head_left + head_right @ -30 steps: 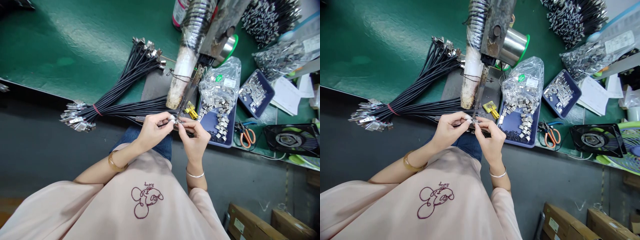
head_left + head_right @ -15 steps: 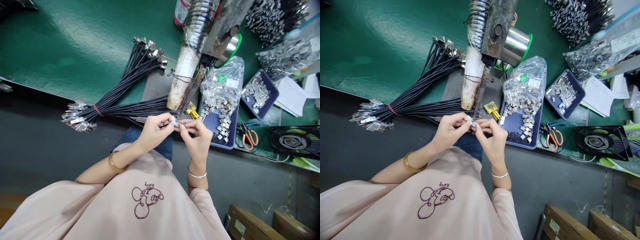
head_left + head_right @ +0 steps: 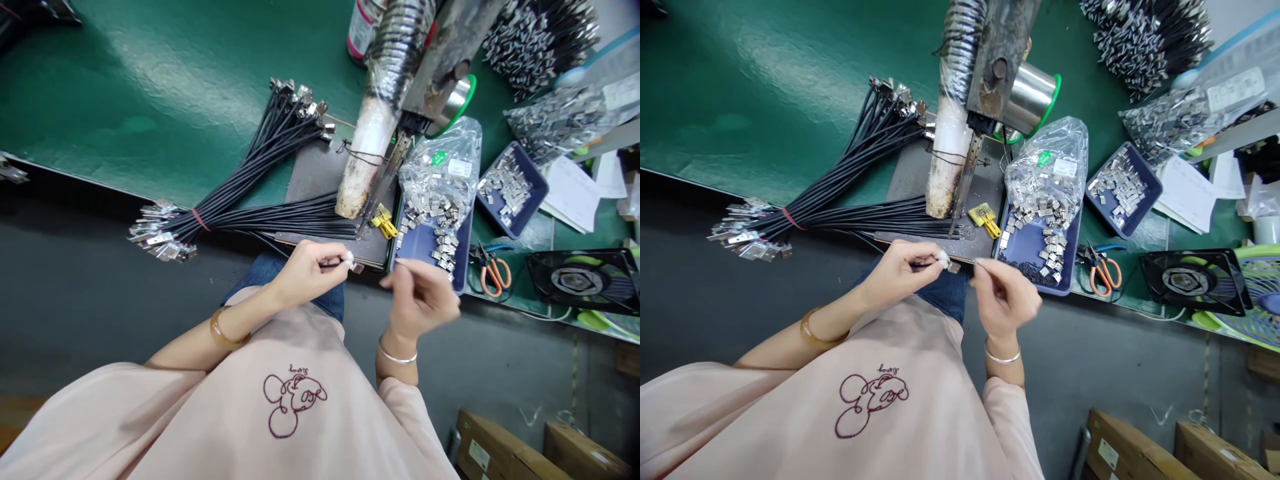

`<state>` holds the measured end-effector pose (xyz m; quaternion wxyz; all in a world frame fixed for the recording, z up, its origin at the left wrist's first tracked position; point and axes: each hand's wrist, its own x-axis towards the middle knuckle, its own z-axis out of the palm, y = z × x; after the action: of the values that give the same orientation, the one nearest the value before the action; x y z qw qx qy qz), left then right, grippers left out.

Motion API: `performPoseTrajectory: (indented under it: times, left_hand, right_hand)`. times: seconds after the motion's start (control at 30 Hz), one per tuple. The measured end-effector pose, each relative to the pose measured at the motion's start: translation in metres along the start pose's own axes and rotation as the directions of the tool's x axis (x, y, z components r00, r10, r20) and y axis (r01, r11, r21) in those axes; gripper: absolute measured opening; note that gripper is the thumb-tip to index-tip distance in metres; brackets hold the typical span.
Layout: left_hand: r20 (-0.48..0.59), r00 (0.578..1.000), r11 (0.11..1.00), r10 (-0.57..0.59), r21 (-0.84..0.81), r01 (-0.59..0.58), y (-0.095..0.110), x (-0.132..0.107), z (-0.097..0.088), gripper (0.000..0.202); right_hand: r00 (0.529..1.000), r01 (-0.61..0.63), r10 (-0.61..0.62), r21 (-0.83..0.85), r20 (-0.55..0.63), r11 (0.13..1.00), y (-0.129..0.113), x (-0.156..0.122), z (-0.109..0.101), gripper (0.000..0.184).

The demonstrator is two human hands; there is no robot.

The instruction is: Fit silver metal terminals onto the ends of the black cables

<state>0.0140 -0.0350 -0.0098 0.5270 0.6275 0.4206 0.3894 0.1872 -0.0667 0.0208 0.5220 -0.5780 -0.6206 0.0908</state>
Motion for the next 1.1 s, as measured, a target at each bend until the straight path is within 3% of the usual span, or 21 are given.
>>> performPoseTrajectory:
  times: [0.07,0.13,0.23,0.3,0.33,0.4,0.47,0.57,0.63,0.73,0.83,0.93,1.1]
  left_hand:
    - [0.061,0.998,0.999,-0.015,-0.028,0.016,-0.003,-0.008,-0.002,0.012]
    - [-0.003,1.000,0.997,-0.028,-0.075,0.027,-0.007,-0.013,-0.004,0.011]
    - [-0.222,0.969,0.994,0.112,0.014,-0.111,-0.012,-0.012,-0.011,0.011]
    - [-0.292,0.902,0.936,0.318,0.248,-0.250,-0.015,-0.004,-0.017,0.011]
    - [-0.261,0.865,0.865,0.428,0.395,-0.309,-0.017,0.002,-0.020,0.011]
    - [-0.125,0.848,0.704,0.515,0.627,-0.335,-0.021,0.015,-0.023,0.013]
    - [-0.013,0.866,0.579,0.501,0.748,-0.324,-0.024,0.026,-0.024,0.016]
    - [0.068,0.870,0.506,0.488,0.790,-0.346,-0.027,0.032,-0.023,0.022]
    - [0.082,0.858,0.525,0.507,0.760,-0.383,-0.028,0.028,-0.022,0.023]
    - [0.039,0.839,0.622,0.543,0.653,-0.432,-0.028,0.018,-0.021,0.025]
    - [-0.031,0.820,0.703,0.571,0.535,-0.469,-0.026,0.010,-0.022,0.022]
    - [-0.030,0.812,0.705,0.583,0.515,-0.487,-0.019,0.009,-0.023,0.019]
    - [0.156,0.799,0.666,0.580,0.474,-0.576,-0.002,0.009,-0.025,0.020]
  right_hand:
    - [0.966,0.089,-0.088,-0.008,-0.241,0.996,-0.002,-0.002,-0.012,0.010]
    - [0.959,0.015,-0.021,-0.024,-0.282,1.000,0.001,0.001,-0.023,0.017]
    - [0.976,-0.217,0.215,-0.142,-0.029,0.966,0.020,0.012,-0.034,0.012]
    - [0.960,-0.225,0.260,-0.270,0.103,0.936,0.039,0.021,-0.034,0.018]
    - [0.955,-0.202,0.262,-0.344,0.138,0.917,0.047,0.025,-0.032,0.020]
    - [0.940,-0.149,0.260,-0.419,0.220,0.896,0.060,0.032,-0.026,0.019]
    - [0.927,-0.078,0.228,-0.442,0.298,0.894,0.066,0.038,-0.020,0.015]
    - [0.905,-0.030,0.217,-0.453,0.367,0.891,0.067,0.043,-0.018,0.013]
    - [0.897,-0.052,0.255,-0.487,0.361,0.872,0.066,0.044,-0.023,0.014]
    - [0.919,-0.078,0.276,-0.554,0.282,0.829,0.066,0.044,-0.034,0.014]
    - [0.946,-0.097,0.238,-0.511,0.218,0.854,0.065,0.042,-0.042,0.012]
    - [0.935,-0.013,0.162,-0.424,0.317,0.906,0.063,0.039,-0.043,0.015]
    - [0.839,0.243,0.047,-0.451,0.542,0.858,0.063,0.040,-0.038,0.014]
